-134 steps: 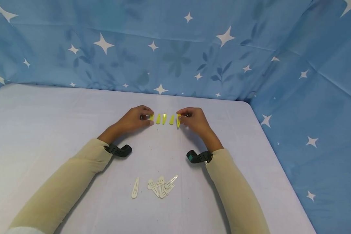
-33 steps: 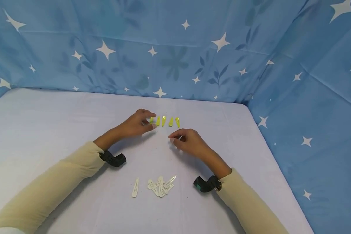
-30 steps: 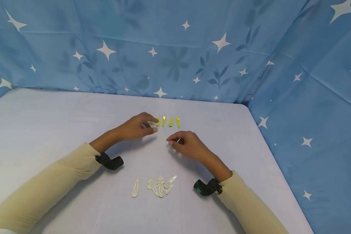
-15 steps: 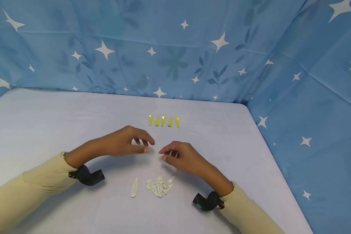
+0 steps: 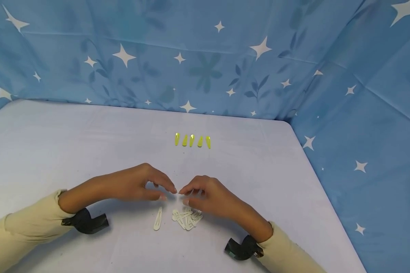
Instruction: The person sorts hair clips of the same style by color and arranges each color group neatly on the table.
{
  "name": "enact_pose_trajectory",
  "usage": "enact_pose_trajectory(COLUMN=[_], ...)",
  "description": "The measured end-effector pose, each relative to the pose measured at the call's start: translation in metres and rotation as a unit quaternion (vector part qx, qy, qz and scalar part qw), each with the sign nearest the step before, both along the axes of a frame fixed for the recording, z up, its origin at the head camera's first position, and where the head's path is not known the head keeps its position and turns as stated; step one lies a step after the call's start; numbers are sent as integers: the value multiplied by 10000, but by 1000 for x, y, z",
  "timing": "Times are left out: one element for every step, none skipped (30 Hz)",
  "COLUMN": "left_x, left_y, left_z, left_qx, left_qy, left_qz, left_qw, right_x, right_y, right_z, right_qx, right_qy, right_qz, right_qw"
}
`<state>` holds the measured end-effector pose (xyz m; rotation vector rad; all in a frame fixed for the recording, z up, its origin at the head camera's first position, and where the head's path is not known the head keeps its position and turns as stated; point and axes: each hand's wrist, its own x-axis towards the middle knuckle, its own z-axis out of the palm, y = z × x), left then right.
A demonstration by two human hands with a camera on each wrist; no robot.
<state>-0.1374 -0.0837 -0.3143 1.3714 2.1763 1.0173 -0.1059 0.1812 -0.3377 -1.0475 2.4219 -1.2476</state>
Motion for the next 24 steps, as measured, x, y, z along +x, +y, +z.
enact_pose_trajectory(left_x=[1,2,3,3,4,4,5,6,7,8,9,10,11,13,14,15,15,16,16,16,16,16,16,16], left_y=[1,1,1,1,1,1,1,1,1,1,1,0,0,1,1,1,1,2,2,2,3,3,4,4], left_z=[0,0,0,0,-1,-2,-2,-3,-4,-5,-6,-7,-8,-9,-10,-11,-13,-13,-14,-15,-15,-16,-17,-18], left_qx=[-40,-80,-127,-177,-230,-278,-321,-368,-435,-517,-604,-685,-764,-832,-892,-938,-956,-967,-972,-956,-955,-932,-896,-866], left_qy=[7,11,6,20,35,40,55,38,37,80,111,130,154,178,204,225,217,217,221,233,234,235,223,202], left_qz=[-54,-103,-131,-166,-198,-221,-246,-252,-249,-262,-258,-250,-243,-236,-229,-229,-227,-234,-247,-280,-313,-362,-416,-468], left_qw=[10000,9999,9998,9997,9995,9994,9992,9990,9987,9983,9978,9973,9967,9961,9955,9951,9949,9948,9947,9948,9947,9947,9949,9949], right_x=[1,2,3,4,4,5,5,6,6,6,6,7,7,7,8,8,8,8,9,9,9,10,10,10], right_y=[0,-1,-1,-1,-2,-3,-3,-4,-4,-5,-6,-6,-7,-7,-7,-8,-8,-8,-8,-9,-10,-10,-11,-12], right_z=[0,0,-1,-1,-1,-1,-2,-2,-2,-2,-2,-2,-3,-3,-3,-3,-2,-2,-2,-1,-1,-1,0,0], right_qx=[37,81,138,203,267,327,402,460,518,572,628,694,749,804,856,901,947,983,1017,1079,1123,1174,1252,1311], right_qy=[-29,-56,-88,-107,-114,-112,-112,-98,-107,-119,-147,-167,-208,-246,-283,-311,-317,-304,-311,-312,-291,-278,-262,-256], right_qz=[-8,-16,-31,-41,-40,-30,-28,-12,-4,14,32,42,45,54,55,67,79,101,118,131,155,176,173,169], right_qw=[10000,10000,9999,9997,9996,9994,9991,9989,9986,9983,9979,9974,9970,9964,9959,9954,9950,9946,9943,9936,9931,9925,9916,9909])
